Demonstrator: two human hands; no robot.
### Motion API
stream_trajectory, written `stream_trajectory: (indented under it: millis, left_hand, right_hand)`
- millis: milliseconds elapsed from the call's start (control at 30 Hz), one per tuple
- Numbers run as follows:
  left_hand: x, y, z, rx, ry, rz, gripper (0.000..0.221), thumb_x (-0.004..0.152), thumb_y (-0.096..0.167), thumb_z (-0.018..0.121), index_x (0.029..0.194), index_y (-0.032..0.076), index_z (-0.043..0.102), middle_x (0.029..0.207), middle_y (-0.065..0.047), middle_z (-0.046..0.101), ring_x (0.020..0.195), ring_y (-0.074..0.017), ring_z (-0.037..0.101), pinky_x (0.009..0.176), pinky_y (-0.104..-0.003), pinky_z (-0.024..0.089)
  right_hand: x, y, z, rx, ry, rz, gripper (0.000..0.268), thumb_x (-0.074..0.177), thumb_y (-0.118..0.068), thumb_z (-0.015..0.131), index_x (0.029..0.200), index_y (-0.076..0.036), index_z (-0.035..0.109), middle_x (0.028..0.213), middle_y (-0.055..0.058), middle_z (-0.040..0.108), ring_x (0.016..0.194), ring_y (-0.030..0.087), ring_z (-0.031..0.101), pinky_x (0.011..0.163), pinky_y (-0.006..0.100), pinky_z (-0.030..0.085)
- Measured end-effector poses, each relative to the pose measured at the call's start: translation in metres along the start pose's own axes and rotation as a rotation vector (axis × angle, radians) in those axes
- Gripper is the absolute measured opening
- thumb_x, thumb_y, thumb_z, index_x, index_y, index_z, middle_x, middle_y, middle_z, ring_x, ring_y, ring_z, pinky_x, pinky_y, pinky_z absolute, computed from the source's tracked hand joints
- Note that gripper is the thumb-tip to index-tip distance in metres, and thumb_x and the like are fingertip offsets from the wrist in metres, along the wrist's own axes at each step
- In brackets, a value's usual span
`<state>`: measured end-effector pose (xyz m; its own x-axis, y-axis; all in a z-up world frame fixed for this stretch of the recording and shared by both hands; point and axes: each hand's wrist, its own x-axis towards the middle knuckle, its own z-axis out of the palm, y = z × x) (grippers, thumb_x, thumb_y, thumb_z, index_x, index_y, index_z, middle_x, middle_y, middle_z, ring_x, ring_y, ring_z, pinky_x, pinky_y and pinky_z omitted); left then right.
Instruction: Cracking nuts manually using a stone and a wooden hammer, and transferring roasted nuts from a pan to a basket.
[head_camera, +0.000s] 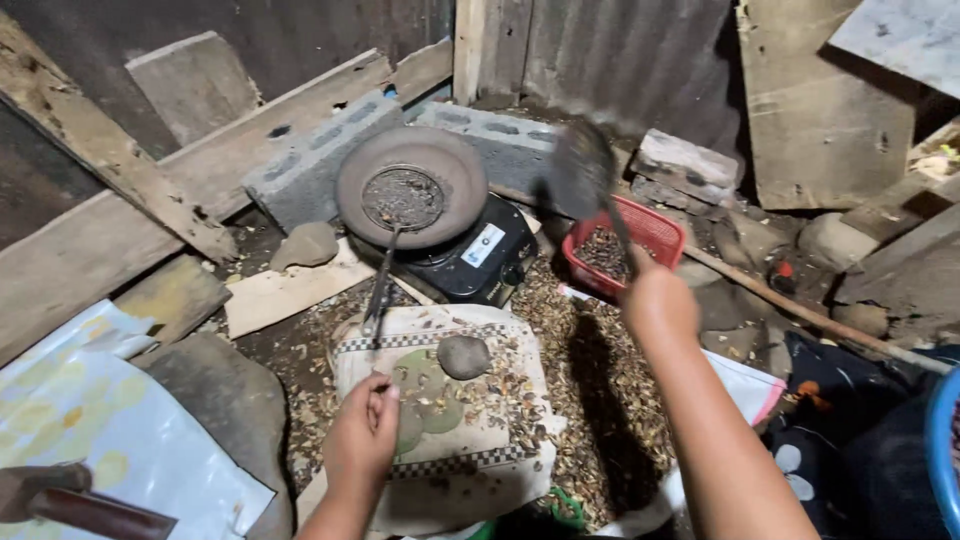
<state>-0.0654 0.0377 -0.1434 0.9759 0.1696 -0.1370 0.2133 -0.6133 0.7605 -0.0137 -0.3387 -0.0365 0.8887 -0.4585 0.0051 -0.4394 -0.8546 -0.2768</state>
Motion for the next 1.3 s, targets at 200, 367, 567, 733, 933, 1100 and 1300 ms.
stream_trajectory:
  millis: [200,367,567,733,933,1100,1300]
  left_hand:
    - [-0.023,-0.052,0.059,0.181,0.036,0.524,0.054,0.091,0.034,0.062,0.135,0.004,0.055,0.143,-0.018,0.049,0.139,-0.0371,0.043,0.118,-0.052,0.031]
    - [-0.031,-0.067,0.077,0.37,0.085,0.584,0.071,0.084,0.04,0.069,0.143,0.008,0.046,0.155,-0.013,0.044,0.152,-0.0313,0.034,0.125,-0.067,0.012]
    - [-0.032,-0.067,0.078,0.369,0.127,0.573,0.075,0.081,0.039,0.069,0.145,0.008,0.045,0.156,-0.011,0.045,0.15,-0.0297,0.037,0.126,-0.061,0.014]
    - [-0.023,-0.064,0.08,0.374,0.149,0.57,0.074,0.082,0.04,0.068,0.145,0.008,0.045,0.156,-0.011,0.045,0.15,-0.0298,0.037,0.127,-0.061,0.013]
    - [-0.032,-0.065,0.08,0.383,0.139,0.564,0.074,0.083,0.04,0.066,0.146,0.007,0.044,0.156,-0.012,0.045,0.151,-0.0299,0.036,0.127,-0.06,0.012]
    - [-0.036,-0.071,0.074,0.402,0.139,0.554,0.074,0.084,0.041,0.065,0.146,0.007,0.044,0.156,-0.013,0.044,0.151,-0.03,0.035,0.128,-0.059,0.012]
    - [-0.029,-0.07,0.071,0.418,0.14,0.561,0.073,0.086,0.042,0.064,0.146,0.006,0.043,0.156,-0.014,0.044,0.152,-0.0302,0.034,0.128,-0.058,0.011]
  right_hand:
    - [0.019,0.114,0.074,-0.288,-0.026,0.25,0.056,0.116,-0.035,0.025,0.107,0.0,0.067,0.1,0.02,0.076,0.084,0.041,0.073,0.075,0.051,0.054]
    - [0.042,0.138,0.095,-0.14,-0.097,0.126,0.03,0.091,-0.007,0.049,0.104,0.005,0.073,0.097,0.029,0.074,0.087,0.046,0.072,0.08,0.053,0.058]
    - [0.115,0.189,0.136,-0.218,-0.399,0.065,0.032,0.083,-0.024,0.059,0.087,0.0,0.08,0.078,0.019,0.075,0.068,0.036,0.07,0.067,0.041,0.056]
    - [0.125,0.179,0.144,-0.216,-0.385,0.042,0.035,0.084,-0.027,0.058,0.088,-0.001,0.08,0.079,0.019,0.076,0.069,0.036,0.07,0.067,0.041,0.056]
    - [0.11,0.18,0.154,-0.219,-0.391,0.041,0.039,0.085,-0.032,0.056,0.089,-0.002,0.08,0.081,0.018,0.076,0.07,0.036,0.071,0.068,0.041,0.056]
    - [0.101,0.167,0.168,-0.213,-0.4,0.028,0.042,0.085,-0.036,0.055,0.09,-0.002,0.08,0.082,0.018,0.076,0.071,0.036,0.071,0.069,0.042,0.055]
    - [0.103,0.16,0.181,-0.202,-0.394,0.025,0.046,0.087,-0.04,0.053,0.092,-0.003,0.08,0.083,0.017,0.077,0.073,0.035,0.071,0.07,0.042,0.055]
